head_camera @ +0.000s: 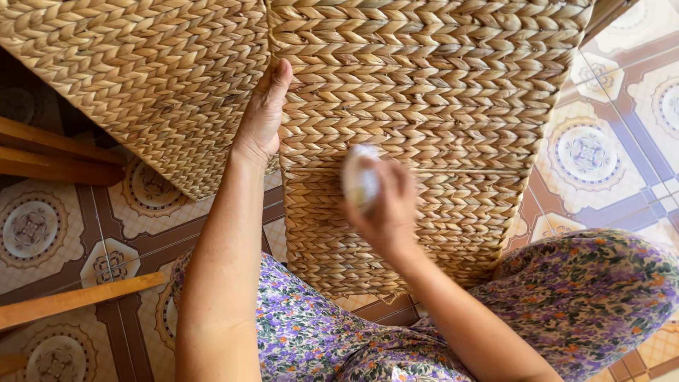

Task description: The person sits on the floor and scrubs the surface of a woven basket with a white scrubbing tool. They hold the basket steady with one hand while scrubbing with the other, then place the basket back into a stack.

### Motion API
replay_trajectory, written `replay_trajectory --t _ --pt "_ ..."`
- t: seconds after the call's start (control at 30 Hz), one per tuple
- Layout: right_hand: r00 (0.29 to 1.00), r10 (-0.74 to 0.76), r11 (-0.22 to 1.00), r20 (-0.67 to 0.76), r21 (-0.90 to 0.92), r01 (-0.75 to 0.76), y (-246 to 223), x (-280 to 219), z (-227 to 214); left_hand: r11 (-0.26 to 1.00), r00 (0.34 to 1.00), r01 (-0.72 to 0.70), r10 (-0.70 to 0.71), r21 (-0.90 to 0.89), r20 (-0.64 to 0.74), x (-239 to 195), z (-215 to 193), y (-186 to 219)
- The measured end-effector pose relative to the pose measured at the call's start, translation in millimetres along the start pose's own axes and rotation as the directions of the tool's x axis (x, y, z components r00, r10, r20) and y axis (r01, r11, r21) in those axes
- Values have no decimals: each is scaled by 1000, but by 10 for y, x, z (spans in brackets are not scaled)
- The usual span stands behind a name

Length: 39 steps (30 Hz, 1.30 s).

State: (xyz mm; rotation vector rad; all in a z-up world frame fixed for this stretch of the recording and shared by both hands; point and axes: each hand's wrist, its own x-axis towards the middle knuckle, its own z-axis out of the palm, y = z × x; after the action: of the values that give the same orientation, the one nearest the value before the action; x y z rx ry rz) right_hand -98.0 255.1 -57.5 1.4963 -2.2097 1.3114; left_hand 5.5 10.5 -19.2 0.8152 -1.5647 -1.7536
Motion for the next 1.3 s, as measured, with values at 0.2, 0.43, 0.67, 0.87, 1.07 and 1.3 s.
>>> replay_trajectory --t 0.2,0.43,0.67,0.87,1.07,1.3 --pt "970 -60 996 -236 -82 41 583 18 -255 995 997 -62 65 -73 38 -2 -12 -40" --pt "897 329 943 -295 152 -296 1438 -167 -926 1000 1000 -4 4 17 24 -9 0 -18" --pt "851 508 687 -136 660 -305 1619 -32 -944 986 992 -61 77 -155 98 -42 -93 -28" --pt "861 502 648 -78 693 -315 1595 -77 -954 994 999 6 -3 -110 33 -206 -294 -257" --pt "866 499 622 -11 700 -350 1431 -7 -821 890 904 420 -393 177 -171 -777 -390 -495" --pt "928 371 664 6 697 -270 1036 379 -537 867 864 462 -393 186 -313 -1538 -625 -508"
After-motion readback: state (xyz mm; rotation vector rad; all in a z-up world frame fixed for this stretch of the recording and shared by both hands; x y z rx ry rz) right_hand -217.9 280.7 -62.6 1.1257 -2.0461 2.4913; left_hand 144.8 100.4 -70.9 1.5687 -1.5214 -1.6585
